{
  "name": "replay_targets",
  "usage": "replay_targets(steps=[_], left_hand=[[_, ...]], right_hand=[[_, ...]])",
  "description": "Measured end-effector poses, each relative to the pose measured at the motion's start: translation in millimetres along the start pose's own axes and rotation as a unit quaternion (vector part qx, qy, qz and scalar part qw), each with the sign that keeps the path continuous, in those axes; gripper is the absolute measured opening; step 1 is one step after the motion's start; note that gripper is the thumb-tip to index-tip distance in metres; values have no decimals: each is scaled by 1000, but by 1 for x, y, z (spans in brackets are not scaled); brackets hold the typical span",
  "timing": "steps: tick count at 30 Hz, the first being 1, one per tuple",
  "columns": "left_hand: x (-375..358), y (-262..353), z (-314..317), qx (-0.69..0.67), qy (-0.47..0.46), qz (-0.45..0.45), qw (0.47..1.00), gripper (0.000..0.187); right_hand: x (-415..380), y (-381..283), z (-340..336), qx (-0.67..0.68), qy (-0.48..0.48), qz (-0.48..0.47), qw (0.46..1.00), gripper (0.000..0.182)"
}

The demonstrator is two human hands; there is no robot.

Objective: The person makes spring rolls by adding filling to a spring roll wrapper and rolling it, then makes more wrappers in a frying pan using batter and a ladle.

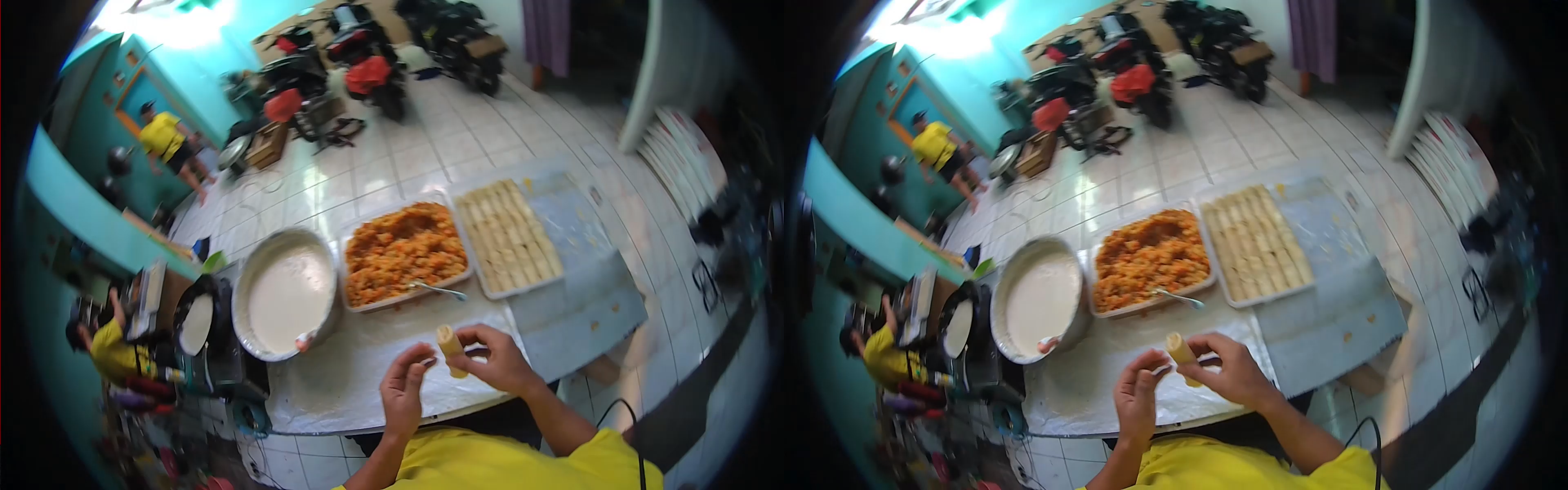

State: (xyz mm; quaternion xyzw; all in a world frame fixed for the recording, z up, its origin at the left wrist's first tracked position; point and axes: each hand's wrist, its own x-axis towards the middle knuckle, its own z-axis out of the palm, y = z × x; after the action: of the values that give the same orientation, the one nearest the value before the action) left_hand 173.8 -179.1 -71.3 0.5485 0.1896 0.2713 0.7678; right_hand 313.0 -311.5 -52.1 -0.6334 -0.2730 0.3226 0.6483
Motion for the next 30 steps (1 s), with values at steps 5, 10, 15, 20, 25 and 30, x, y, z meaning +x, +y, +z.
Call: replay_targets(steps=[5, 10, 15, 20, 25, 30], left_hand=[[12, 0, -25, 83, 25, -3, 996, 31], [4, -4, -53, 180, 67, -33, 981, 23], [-20, -17, -85, 246, 97, -48, 963, 23], [-37, -12, -98, 278, 149, -90, 945, 21], [-44, -24, -108, 270, 187, -104, 939, 20], [-32, -20, -85, 292, 181, -128, 930, 20]], right_hand=[[17, -23, -49, 23, 87, -110, 990, 43], [74, -48, -157, -133, 300, -180, 927, 37], [182, -8, -258, -239, 280, 30, 929, 43], [246, 13, -274, -362, 231, 200, 881, 41], [268, 19, -277, -369, 209, 223, 878, 44], [272, 28, -264, -407, 236, 193, 861, 50]])
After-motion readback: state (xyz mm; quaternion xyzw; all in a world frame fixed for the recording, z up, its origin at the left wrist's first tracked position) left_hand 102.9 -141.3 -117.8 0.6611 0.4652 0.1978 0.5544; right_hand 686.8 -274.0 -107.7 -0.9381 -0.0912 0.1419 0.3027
